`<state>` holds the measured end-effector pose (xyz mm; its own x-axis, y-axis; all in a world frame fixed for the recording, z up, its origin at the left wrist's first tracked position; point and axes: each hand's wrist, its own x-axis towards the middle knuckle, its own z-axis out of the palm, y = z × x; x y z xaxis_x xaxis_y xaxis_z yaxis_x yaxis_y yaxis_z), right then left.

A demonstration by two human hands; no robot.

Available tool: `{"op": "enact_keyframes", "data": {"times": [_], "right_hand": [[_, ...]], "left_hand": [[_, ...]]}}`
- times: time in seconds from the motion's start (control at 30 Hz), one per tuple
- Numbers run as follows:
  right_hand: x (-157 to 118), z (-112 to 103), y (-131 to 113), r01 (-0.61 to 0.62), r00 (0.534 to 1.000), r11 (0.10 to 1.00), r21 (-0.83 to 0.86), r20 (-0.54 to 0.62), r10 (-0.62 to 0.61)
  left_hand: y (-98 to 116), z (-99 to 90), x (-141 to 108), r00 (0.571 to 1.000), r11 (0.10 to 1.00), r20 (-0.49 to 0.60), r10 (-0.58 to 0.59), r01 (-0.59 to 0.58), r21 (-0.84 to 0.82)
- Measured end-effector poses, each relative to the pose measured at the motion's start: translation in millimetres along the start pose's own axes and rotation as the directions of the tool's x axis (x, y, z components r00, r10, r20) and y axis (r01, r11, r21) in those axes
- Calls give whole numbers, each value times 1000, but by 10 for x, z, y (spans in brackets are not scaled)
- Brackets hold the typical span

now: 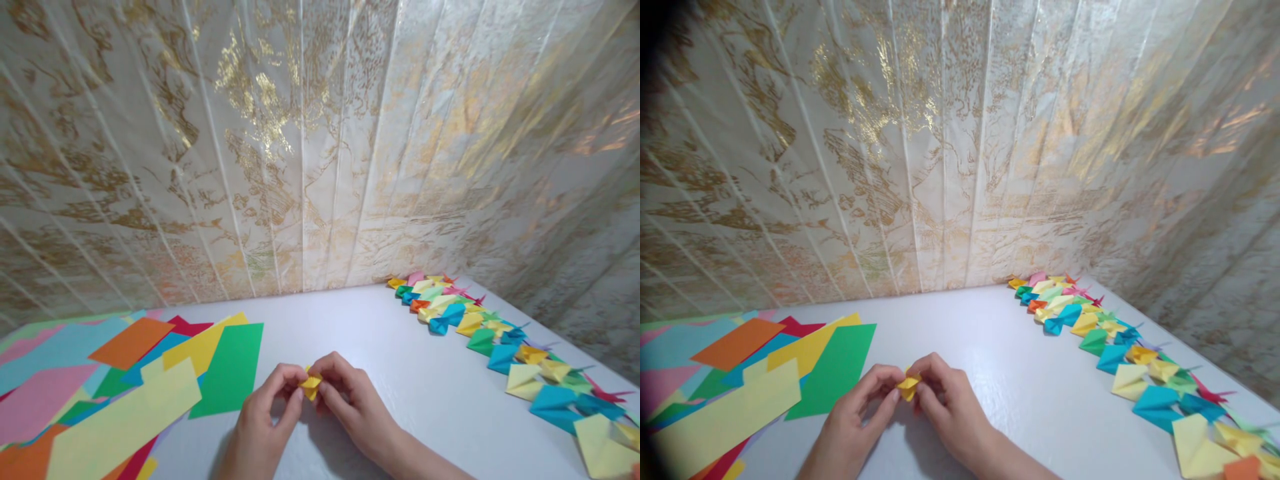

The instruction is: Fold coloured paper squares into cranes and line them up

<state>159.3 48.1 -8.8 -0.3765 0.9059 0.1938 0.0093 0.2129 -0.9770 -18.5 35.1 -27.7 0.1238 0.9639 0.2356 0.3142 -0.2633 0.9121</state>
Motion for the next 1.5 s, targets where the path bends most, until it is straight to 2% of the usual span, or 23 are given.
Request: {"op": "enact_keyframes", "data": {"times": [0.23, 0.3, 0.37, 0.43, 0.53, 0.63, 0.73, 0.87, 1.13, 1.27, 1.37, 1.43, 1.5], "right_hand": [[3, 27, -47, -54, 998, 972, 230, -16, 59], [4, 26, -50, -63, 997, 973, 224, -35, 73], [7, 25, -45, -49, 996, 987, 150, -70, 61], [8, 29, -36, -24, 995, 998, 64, -93, 30], [4, 39, -18, 8, 993, 1000, 15, -118, -6], [-7, 41, 5, 17, 987, 998, 61, -160, -7], [-6, 42, 9, -32, 988, 988, 149, -141, 53], [16, 58, -24, -111, 991, 951, 290, -46, 129], [44, 43, -28, -114, 981, 975, 192, -135, 141], [59, 46, -17, -193, 972, 938, 287, -77, 224], [80, 26, -15, -203, 972, 919, 337, -42, 230], [96, -19, -16, -184, 978, 945, 272, -45, 203], [113, -83, -26, -152, 986, 986, 67, -61, 156]], "left_hand": [[72, -52, 36, 986, 989, -81, 149, -146, 36], [89, -53, 33, 981, 983, -79, 177, -173, 56], [126, -35, 9, 981, 981, -48, 186, -182, 73], [166, 7, -26, 989, 988, -43, 143, -140, 60], [179, 93, -66, 996, 999, -83, -22, 20, -29], [117, 143, -66, 994, 994, -6, -111, 111, 8], [42, 129, -43, 992, 988, 34, -118, 114, 102], [31, 90, -27, 992, 989, 58, -112, 106, 99], [191, 35, -54, 980, 986, 191, -49, 17, 164], [190, 27, -45, 981, 987, 185, -50, 20, 162], [162, 36, -40, 984, 983, 171, -54, 22, 181], [134, 38, -41, 983, 979, 171, -60, 24, 204], [103, 30, -45, 987, 973, 156, -24, -13, 230]]}}
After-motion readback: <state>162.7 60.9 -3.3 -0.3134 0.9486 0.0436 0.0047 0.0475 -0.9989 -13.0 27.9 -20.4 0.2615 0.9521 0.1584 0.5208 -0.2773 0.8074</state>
